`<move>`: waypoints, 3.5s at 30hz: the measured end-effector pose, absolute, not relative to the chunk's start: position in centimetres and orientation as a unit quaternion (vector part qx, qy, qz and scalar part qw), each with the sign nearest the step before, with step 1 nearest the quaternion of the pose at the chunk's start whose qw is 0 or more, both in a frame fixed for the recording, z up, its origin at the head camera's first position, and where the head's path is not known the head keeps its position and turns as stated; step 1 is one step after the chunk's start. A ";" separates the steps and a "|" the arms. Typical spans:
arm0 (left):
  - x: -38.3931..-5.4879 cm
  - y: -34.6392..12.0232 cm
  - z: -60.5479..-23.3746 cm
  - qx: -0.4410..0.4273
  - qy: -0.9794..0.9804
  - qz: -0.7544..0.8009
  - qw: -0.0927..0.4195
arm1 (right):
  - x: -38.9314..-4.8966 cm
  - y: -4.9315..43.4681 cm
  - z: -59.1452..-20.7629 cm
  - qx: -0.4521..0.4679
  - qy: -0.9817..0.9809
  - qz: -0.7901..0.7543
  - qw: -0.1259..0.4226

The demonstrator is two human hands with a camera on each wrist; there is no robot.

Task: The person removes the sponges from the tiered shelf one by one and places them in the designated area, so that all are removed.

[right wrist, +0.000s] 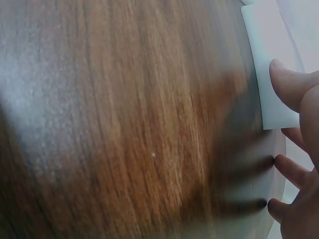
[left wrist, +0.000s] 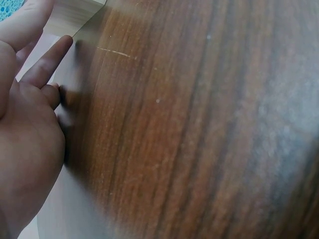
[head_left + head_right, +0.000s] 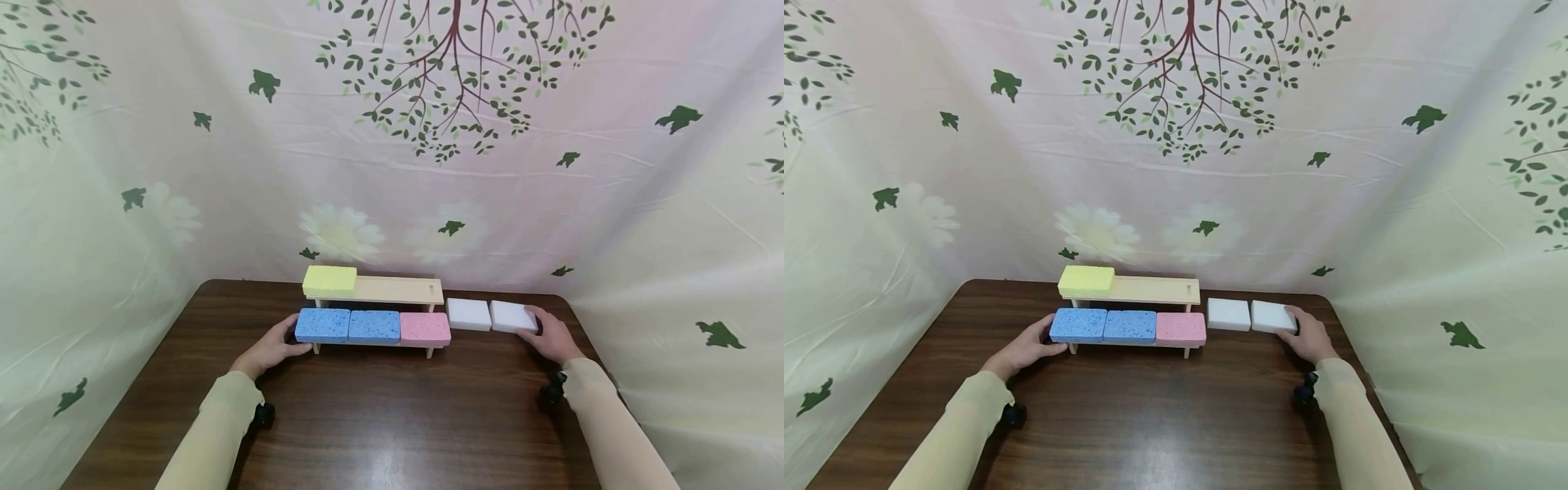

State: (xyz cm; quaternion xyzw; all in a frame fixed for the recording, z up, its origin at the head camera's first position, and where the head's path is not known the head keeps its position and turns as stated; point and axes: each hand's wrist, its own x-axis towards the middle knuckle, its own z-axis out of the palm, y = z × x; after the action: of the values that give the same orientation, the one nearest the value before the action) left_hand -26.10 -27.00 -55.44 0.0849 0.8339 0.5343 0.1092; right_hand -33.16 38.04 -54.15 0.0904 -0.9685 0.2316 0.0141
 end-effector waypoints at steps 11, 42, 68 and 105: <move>-25.9 -27.0 -55.3 0.087 0.833 0.535 0.109 | -32.9 38.2 -53.8 0.093 -0.969 0.228 0.000; -25.9 -27.1 -55.3 0.084 0.837 0.530 0.111 | -32.4 24.6 -45.1 0.208 -0.928 0.307 0.038; -25.9 -27.0 -55.5 0.092 0.828 0.543 0.107 | -33.1 9.8 -43.7 0.294 -0.892 0.344 0.022; -26.2 -27.0 -55.6 0.104 0.834 0.530 0.116 | -33.7 0.8 -45.0 0.246 -0.941 0.231 0.020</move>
State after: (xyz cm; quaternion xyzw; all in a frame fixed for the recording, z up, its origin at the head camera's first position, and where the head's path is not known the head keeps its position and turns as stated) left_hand -26.17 -27.05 -55.56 0.1036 0.8336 0.5301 0.1156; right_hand -33.73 0.82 -45.01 0.2457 -0.9413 0.2306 0.0196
